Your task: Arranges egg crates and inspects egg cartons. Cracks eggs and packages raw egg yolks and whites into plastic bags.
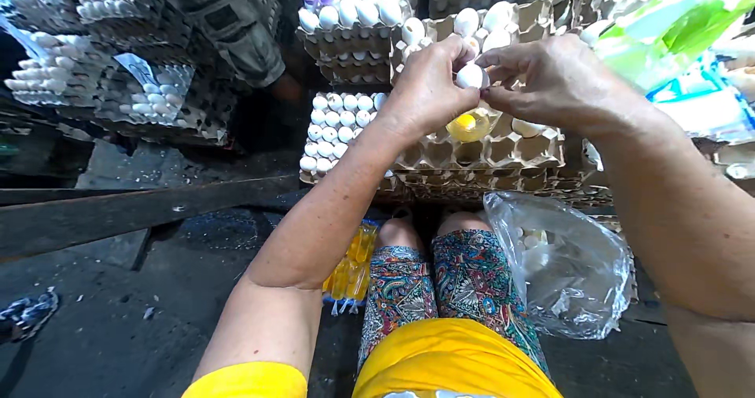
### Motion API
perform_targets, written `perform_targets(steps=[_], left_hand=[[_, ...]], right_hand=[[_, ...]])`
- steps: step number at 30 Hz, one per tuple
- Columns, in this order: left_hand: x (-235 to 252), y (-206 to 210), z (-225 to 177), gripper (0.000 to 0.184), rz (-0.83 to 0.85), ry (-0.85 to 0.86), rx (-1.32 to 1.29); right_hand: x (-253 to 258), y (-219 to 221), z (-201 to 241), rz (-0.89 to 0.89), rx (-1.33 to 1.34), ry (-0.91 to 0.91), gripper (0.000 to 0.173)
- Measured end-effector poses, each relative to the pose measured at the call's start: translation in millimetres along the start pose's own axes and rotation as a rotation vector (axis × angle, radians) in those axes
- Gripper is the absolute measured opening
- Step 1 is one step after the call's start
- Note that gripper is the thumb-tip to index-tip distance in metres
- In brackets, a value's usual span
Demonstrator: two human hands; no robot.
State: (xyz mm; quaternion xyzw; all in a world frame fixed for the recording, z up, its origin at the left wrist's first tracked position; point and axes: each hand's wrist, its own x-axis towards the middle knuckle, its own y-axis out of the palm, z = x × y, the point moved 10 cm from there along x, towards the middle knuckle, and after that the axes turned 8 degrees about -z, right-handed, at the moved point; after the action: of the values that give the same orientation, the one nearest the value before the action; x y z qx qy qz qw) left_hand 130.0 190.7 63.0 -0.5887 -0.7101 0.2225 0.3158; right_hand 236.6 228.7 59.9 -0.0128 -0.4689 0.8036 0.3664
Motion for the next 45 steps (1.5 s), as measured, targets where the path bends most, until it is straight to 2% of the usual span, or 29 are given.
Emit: perform_targets(steps=[13, 20, 39, 45], left_hand=[[-12.3, 7.2, -10.2, 0.035, -0.12, 0.054, 0.186], [-15.4, 7.3, -12.6, 0.034, -0.129, 0.06, 0.205], [-17.9, 8.0, -13.7, 0.035, -0.154, 0.106, 0.228], [-18.7, 6.7, -13.8, 0.039, -0.121, 0.093, 0.263]], right_hand=[[-7.4, 3.9, 0.3, -0.102, -0.149, 0.003, 0.044], [-9.9, 3.5, 3.4, -0.127, -0.13, -0.044, 0.039], [-11.2, 2.8, 6.2, -0.147, -0.128, -0.069, 0.039], [-11.4, 1.7, 4.0, -0.106, -0.134, -0.045, 0.039]])
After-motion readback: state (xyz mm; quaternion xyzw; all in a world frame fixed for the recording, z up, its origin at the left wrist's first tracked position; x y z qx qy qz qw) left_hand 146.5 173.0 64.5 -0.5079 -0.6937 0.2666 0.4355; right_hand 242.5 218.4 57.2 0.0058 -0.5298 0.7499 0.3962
